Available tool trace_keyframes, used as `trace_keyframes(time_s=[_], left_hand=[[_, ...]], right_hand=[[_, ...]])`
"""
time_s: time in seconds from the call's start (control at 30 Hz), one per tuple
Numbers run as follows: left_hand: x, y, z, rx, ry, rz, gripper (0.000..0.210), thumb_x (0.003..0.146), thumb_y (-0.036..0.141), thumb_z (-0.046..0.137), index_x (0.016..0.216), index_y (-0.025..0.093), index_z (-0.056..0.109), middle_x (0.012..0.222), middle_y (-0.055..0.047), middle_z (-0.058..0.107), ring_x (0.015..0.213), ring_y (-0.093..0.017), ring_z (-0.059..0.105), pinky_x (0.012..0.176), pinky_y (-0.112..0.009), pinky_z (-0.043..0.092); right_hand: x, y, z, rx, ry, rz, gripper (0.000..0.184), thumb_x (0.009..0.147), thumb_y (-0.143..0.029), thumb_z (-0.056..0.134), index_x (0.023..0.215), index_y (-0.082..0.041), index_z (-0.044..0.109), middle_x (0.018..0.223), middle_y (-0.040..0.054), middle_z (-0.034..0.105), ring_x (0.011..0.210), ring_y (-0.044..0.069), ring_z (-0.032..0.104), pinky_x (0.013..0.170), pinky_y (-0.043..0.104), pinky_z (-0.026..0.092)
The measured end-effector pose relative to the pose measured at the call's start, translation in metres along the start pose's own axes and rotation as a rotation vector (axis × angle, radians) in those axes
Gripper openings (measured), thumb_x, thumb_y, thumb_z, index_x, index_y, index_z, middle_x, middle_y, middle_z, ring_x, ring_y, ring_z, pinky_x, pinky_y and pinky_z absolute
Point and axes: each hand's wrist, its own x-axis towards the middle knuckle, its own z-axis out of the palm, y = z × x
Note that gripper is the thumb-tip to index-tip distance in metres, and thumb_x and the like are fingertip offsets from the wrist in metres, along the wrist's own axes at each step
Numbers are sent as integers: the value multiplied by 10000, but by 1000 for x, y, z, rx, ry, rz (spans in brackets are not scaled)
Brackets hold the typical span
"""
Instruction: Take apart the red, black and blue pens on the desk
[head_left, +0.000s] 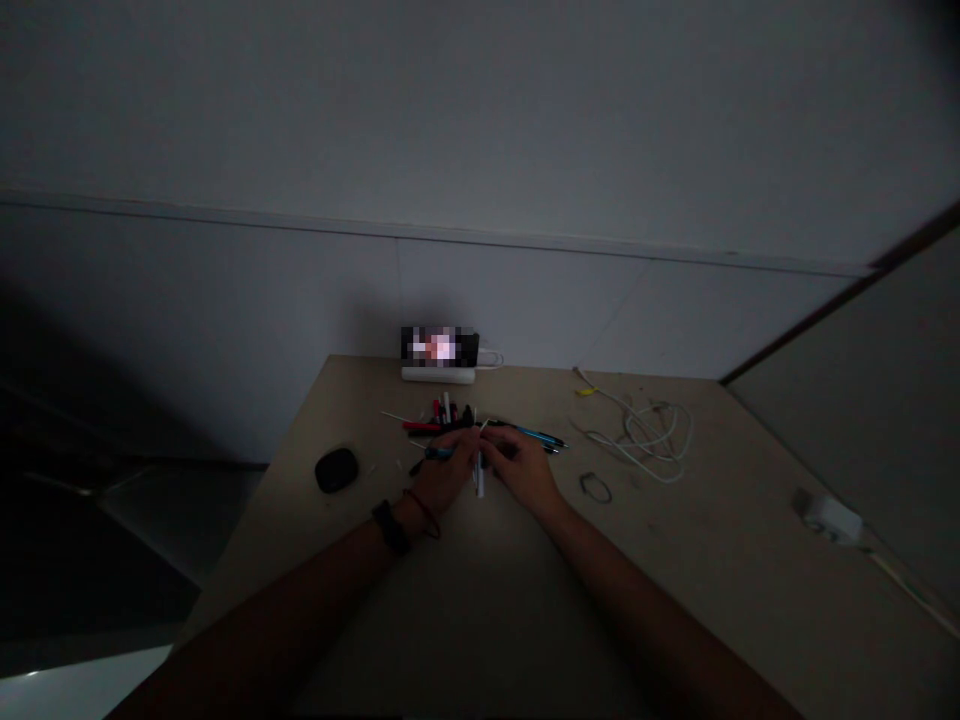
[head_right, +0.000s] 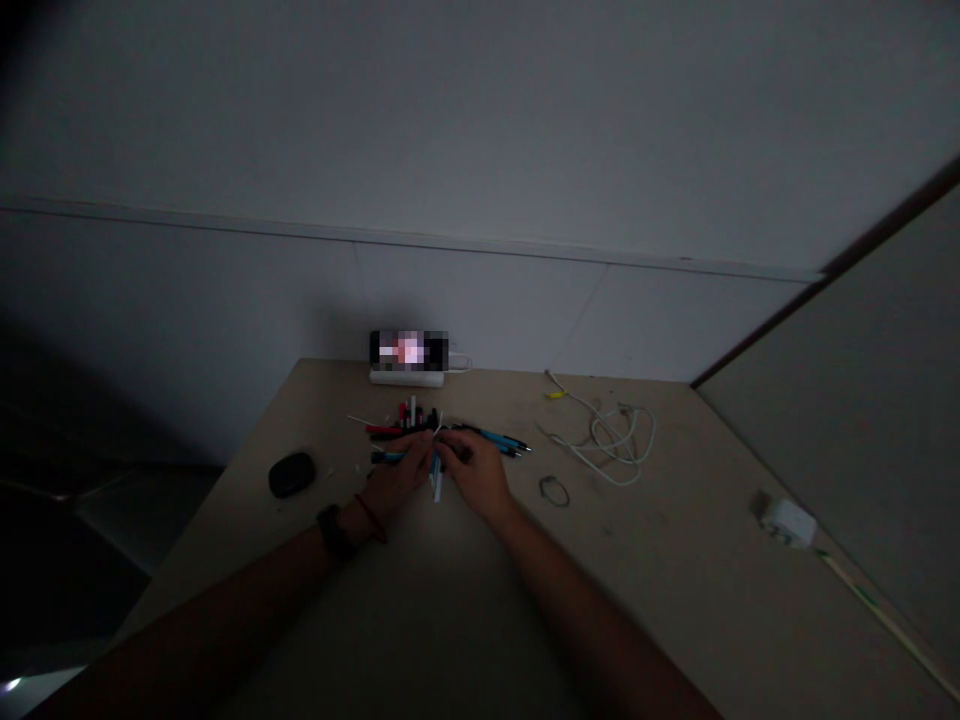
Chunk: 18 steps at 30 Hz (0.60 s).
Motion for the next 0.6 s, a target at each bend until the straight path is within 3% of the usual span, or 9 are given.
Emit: trace_keyframes(time_s=[0.17, 0.3, 0.43, 0.6], left_hand=[[3, -6, 0, -11, 3, 7, 481, 887, 631, 480, 698, 191, 525, 637, 19, 460, 584, -119, 413, 530, -239, 333], [2, -3, 0, 4, -13, 9, 493, 891, 642, 474, 682, 196, 507, 620, 22, 445, 571, -120, 399, 512, -240, 323], [0, 1, -1, 34, -20, 17, 507, 905, 640, 451, 650, 203, 478, 603, 23, 436, 564, -124, 394, 514, -246, 318], [0, 0, 0, 78, -25, 44, 472, 909, 618, 454, 688, 205, 507, 621, 20, 453, 580, -136, 410, 537, -260, 321]], right_hand=[[-1, 3, 1, 22, 4, 1, 330, 829, -409, 641, 1046, -183, 744, 796, 47, 725, 690, 185, 641, 647, 295, 518], [-2, -6, 1, 142, -2, 73, 391, 860, -554, 600, 876, -187, 735, 634, 11, 631, 517, 145, 526, 473, 249, 416], [-2, -17, 0, 273, 13, 127, 514, 830, -682, 580, 717, -193, 691, 524, -18, 528, 423, 117, 420, 404, 242, 326], [-2, -21, -2, 342, -24, 160, 480, 748, -663, 699, 692, -187, 695, 473, -42, 465, 410, 97, 357, 392, 229, 257]])
